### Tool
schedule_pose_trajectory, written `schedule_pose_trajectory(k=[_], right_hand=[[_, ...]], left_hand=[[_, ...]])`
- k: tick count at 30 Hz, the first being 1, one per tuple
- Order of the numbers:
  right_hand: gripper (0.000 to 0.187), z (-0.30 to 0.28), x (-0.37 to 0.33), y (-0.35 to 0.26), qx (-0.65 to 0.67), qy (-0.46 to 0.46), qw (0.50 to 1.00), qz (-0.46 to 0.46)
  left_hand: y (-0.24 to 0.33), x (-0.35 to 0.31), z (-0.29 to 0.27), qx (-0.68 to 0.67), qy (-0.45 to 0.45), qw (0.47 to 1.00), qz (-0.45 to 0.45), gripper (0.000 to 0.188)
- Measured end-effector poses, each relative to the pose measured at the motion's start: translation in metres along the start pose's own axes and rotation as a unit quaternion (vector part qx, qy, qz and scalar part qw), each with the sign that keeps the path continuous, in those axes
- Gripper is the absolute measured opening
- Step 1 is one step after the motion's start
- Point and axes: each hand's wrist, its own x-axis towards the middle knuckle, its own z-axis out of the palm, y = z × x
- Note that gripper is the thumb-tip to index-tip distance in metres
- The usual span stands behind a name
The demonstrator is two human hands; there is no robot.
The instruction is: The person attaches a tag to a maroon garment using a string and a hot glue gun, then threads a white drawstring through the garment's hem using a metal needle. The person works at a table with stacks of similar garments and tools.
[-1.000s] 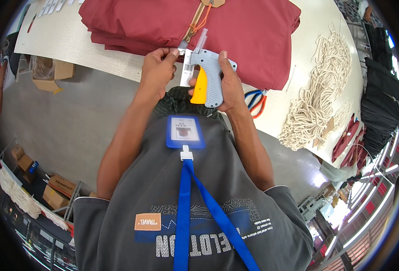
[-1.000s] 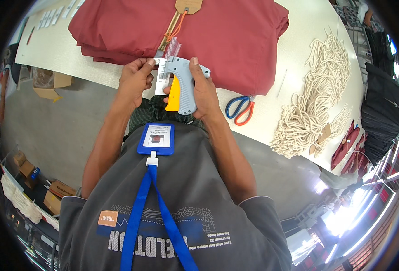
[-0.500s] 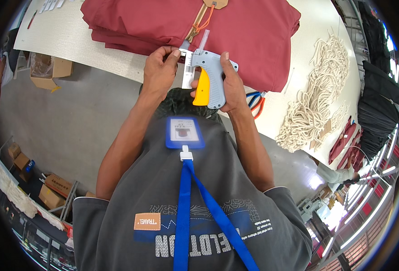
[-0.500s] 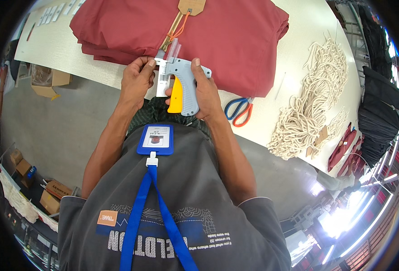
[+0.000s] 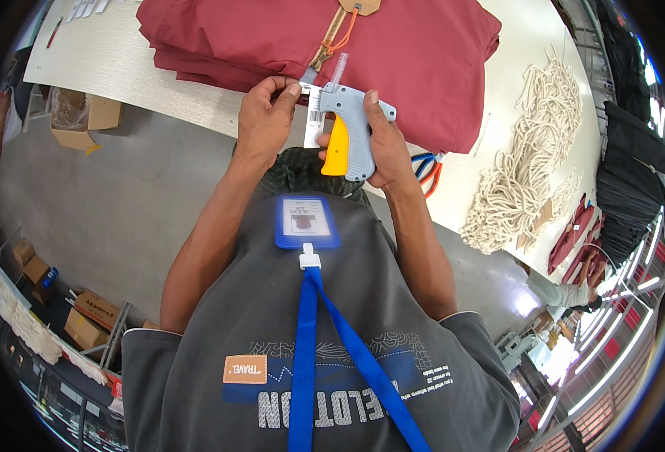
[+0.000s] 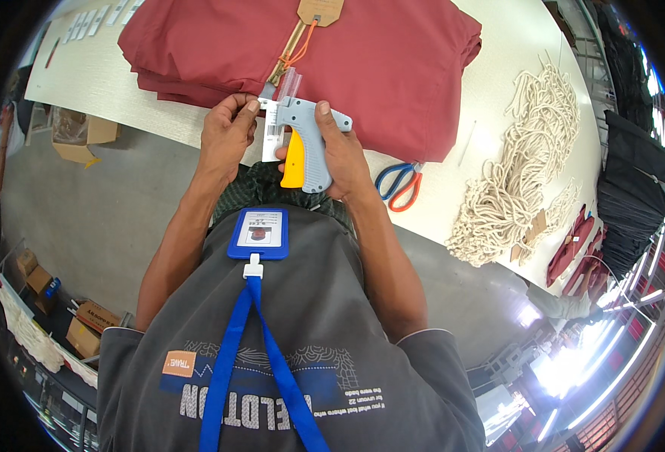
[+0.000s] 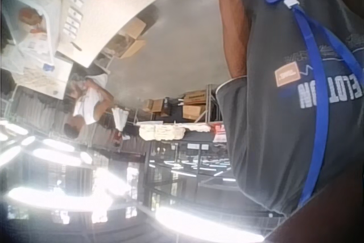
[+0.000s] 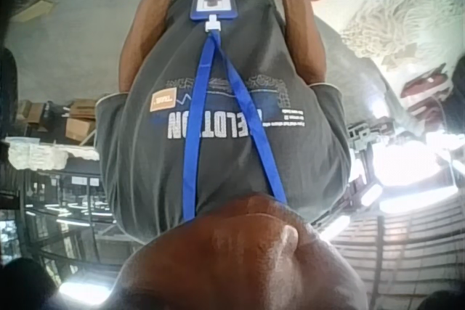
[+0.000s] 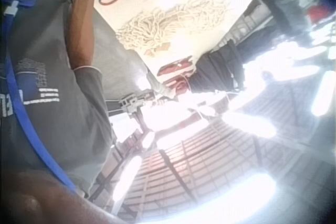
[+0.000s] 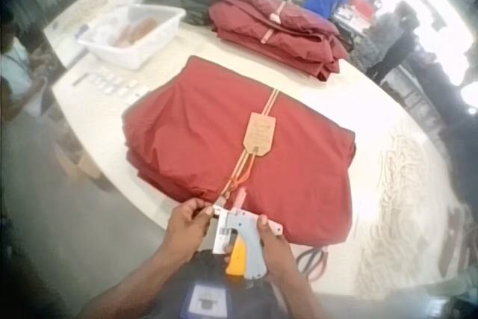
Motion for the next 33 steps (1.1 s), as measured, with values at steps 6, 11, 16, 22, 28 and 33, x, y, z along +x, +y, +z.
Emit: schedule_pose_trajectory(k=[6,11,16,22,28,33], right_hand=[[0.073,-0.002,0.002,0.006,0.049,-0.034,0.998,0.011],[0.077,-0.009,0.012,0.017,0.128,-0.090,0.987,0.038],[0.077,-0.011,0.018,0.021,0.165,-0.125,0.977,0.046],[0.077,-0.009,0.017,0.021,0.175,-0.125,0.975,0.050],[0.076,-0.011,0.018,0.020,0.165,-0.133,0.976,0.053],[0.075,-0.009,0.021,0.020,0.169,-0.144,0.973,0.055]], left_hand=[[0.006,0.000,-0.007,0.131,0.049,0.987,0.083,0.013],[0.015,-0.009,-0.009,0.201,0.070,0.966,0.146,0.013],[0.023,-0.013,-0.007,0.238,0.081,0.953,0.171,0.011],[0.027,-0.016,-0.009,0.311,0.099,0.914,0.240,0.009],[0.026,-0.016,-0.009,0.296,0.096,0.921,0.233,0.009],[0.018,-0.022,-0.002,0.272,0.135,0.907,0.291,0.008]])
